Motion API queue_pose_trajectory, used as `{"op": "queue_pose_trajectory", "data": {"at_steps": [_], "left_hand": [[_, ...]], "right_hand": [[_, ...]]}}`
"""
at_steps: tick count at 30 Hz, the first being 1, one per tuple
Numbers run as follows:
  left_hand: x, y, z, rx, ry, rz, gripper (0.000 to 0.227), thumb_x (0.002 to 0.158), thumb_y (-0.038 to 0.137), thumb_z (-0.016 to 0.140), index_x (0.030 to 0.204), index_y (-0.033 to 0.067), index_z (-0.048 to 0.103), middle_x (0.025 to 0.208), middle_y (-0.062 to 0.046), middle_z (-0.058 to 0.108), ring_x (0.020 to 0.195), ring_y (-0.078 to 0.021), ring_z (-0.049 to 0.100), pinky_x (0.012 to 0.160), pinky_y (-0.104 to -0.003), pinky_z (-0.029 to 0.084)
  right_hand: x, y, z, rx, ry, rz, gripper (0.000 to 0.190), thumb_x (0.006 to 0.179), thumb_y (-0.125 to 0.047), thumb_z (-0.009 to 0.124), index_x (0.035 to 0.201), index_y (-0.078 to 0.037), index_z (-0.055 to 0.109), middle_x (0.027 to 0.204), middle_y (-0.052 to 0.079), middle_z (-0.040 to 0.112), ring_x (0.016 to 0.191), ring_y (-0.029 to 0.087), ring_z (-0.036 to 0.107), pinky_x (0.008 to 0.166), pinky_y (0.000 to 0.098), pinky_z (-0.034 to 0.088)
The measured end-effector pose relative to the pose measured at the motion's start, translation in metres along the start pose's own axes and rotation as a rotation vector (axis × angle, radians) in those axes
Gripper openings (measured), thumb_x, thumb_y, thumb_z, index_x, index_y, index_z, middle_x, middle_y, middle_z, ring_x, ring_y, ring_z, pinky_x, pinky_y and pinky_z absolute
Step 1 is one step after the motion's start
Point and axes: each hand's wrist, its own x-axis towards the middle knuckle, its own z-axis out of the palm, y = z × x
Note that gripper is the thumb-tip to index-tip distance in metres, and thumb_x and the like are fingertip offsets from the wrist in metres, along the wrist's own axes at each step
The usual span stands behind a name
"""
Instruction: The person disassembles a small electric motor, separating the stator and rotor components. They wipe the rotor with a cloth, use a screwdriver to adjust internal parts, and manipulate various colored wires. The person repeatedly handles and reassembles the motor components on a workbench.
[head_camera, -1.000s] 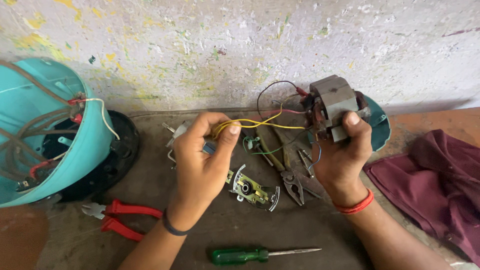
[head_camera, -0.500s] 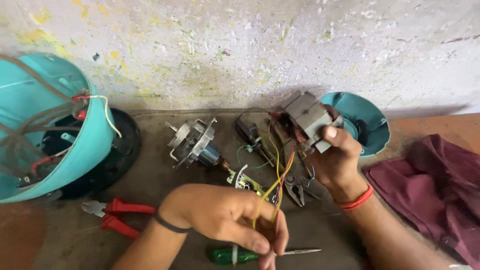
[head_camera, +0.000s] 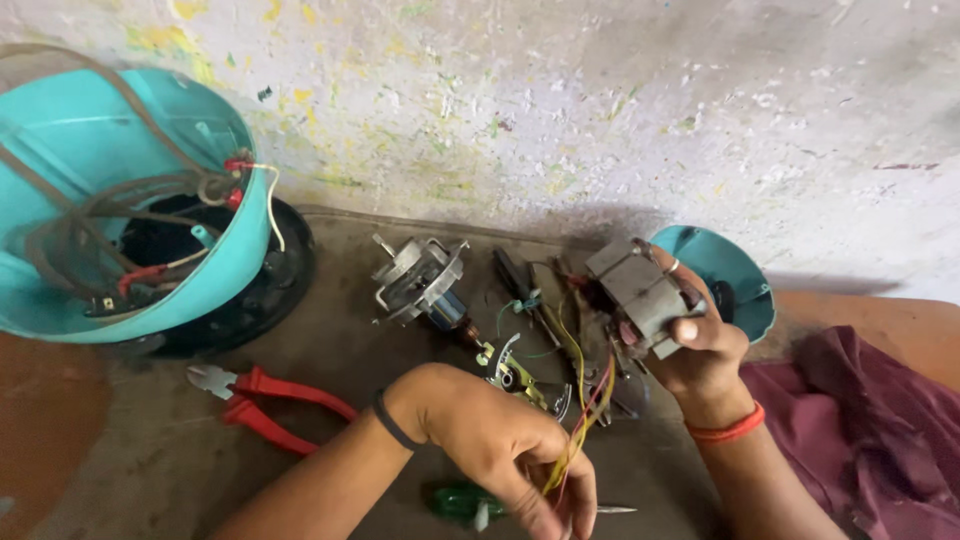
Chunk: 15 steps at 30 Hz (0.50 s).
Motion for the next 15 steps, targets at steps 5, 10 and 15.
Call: {"op": "queue_pose_trajectory", "data": {"at_steps": [5,10,15], "left_hand": [[-0.034,0.044,0.01,0.215,0.277,-0.078,0.049,0.095,0.032,0.077,0.128,-0.0037,0.067,0.114,-0.012,0.078,0.102,-0.0131,0.073,0.092,-0.03,0.06],[-0.059,0.081,0.001,0.556,0.795,-0.305,0.034,0.083,0.032,0.082,0.1,0.0029,0.08,0.089,-0.008,0.083,0.08,-0.0144,0.078,0.073,-0.028,0.061],[-0.05,0.068,-0.003,0.828,0.979,-0.376,0.048,0.06,0.012,0.087,0.099,-0.0018,0.063,0.096,-0.015,0.07,0.088,-0.0273,0.071,0.076,-0.036,0.058]], "right_hand": [[-0.02,0.014,-0.01,-0.06,0.086,-0.045,0.089,0.07,-0.025,0.079,0.142,0.011,0.041,0.122,0.022,0.063,0.101,0.029,0.066,0.083,0.0354,0.055],[-0.028,0.023,0.001,-0.057,0.101,0.016,0.089,0.069,-0.024,0.083,0.141,0.008,0.043,0.108,0.029,0.064,0.083,0.036,0.066,0.068,0.0424,0.056],[-0.03,0.025,0.022,-0.489,0.105,-0.055,0.086,0.066,-0.029,0.086,0.134,0.004,0.046,0.119,0.013,0.063,0.108,0.023,0.064,0.096,0.0364,0.054]]}}
